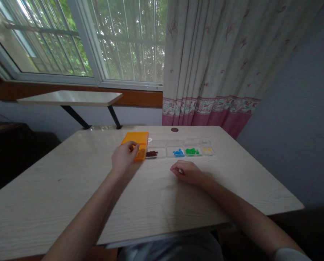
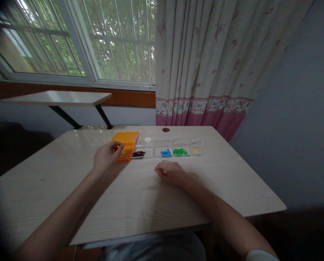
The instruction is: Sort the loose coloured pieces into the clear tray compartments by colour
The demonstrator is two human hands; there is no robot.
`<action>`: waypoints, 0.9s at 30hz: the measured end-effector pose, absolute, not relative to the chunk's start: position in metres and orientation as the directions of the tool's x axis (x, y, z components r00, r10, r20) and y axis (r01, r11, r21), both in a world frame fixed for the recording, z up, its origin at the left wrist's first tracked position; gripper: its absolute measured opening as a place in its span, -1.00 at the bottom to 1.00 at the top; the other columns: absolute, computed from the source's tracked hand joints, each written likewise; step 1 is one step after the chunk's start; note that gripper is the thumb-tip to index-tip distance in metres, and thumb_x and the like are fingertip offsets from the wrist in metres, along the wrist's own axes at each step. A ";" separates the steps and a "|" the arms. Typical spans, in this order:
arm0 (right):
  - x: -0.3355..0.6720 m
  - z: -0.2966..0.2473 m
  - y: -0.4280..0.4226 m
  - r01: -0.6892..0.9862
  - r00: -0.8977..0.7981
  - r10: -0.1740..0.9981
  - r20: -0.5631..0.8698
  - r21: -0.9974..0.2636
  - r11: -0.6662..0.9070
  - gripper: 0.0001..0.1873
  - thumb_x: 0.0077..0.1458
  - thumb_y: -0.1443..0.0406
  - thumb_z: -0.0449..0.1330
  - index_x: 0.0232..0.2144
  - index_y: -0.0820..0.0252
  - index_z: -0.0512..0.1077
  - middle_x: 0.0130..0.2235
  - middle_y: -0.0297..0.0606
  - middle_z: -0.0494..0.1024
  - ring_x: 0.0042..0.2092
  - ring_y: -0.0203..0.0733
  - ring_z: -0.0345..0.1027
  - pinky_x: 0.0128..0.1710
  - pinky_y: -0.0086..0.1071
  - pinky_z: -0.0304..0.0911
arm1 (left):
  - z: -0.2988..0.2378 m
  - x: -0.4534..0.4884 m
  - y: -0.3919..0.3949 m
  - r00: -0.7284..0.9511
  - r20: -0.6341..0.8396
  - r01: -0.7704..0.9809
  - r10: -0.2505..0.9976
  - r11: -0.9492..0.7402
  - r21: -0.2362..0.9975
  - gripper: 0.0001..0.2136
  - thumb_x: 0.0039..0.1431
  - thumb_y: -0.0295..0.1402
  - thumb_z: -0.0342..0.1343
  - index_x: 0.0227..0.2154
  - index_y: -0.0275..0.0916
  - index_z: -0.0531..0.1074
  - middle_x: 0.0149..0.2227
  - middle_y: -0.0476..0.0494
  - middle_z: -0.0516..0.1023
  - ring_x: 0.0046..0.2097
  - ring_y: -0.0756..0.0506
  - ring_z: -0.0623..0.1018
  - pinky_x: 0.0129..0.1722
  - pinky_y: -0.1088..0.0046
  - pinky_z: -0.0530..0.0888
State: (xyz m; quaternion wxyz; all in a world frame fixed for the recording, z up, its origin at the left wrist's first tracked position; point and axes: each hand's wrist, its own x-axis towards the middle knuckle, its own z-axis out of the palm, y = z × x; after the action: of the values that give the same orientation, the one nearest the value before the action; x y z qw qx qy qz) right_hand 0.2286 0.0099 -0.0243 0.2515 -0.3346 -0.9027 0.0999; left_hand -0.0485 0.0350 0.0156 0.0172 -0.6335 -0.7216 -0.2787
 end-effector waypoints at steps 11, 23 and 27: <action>0.227 -0.029 0.011 0.538 -0.664 0.638 0.390 -0.344 0.770 -0.85 0.06 0.34 0.05 -0.34 0.17 0.42 -0.39 -0.30 0.49 -0.37 -0.33 0.33 -0.33 -0.49 0.20 | 0.006 -0.155 0.072 -0.274 -0.014 0.931 0.962 0.268 0.249 -0.58 -0.09 -0.09 0.01 -0.28 -0.30 0.49 -0.31 -0.30 0.54 -0.27 -0.25 0.50 -0.36 0.37 0.37; 0.227 -0.035 0.010 0.536 -0.687 0.629 0.364 -0.331 0.777 -0.84 0.05 0.35 0.05 -0.32 0.16 0.42 -0.36 -0.30 0.50 -0.36 -0.33 0.34 -0.32 -0.49 0.21 | 0.009 -0.150 0.057 -0.183 -0.006 0.960 0.983 0.180 0.213 -0.81 -0.10 -0.30 0.07 -0.44 -0.28 0.49 -0.43 -0.11 0.55 -0.38 -0.08 0.48 -0.46 0.55 0.27; 0.227 -0.034 0.008 0.549 -0.699 0.632 0.336 -0.314 0.774 -0.83 0.06 0.35 0.04 -0.31 0.16 0.42 -0.35 -0.31 0.50 -0.34 -0.32 0.35 -0.32 -0.49 0.20 | 0.013 -0.162 0.041 -0.224 -0.050 0.947 0.973 0.230 0.225 -0.86 -0.13 -0.32 0.14 -0.49 -0.28 0.48 -0.55 -0.01 0.53 -0.46 -0.03 0.45 -0.49 0.57 0.26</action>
State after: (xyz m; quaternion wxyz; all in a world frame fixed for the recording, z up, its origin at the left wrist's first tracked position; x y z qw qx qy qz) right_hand 0.2267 0.0075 -0.0337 0.2168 -0.3221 -0.9167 0.0950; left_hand -0.1625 0.0412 0.0126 -0.0898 -0.6162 -0.7790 -0.0731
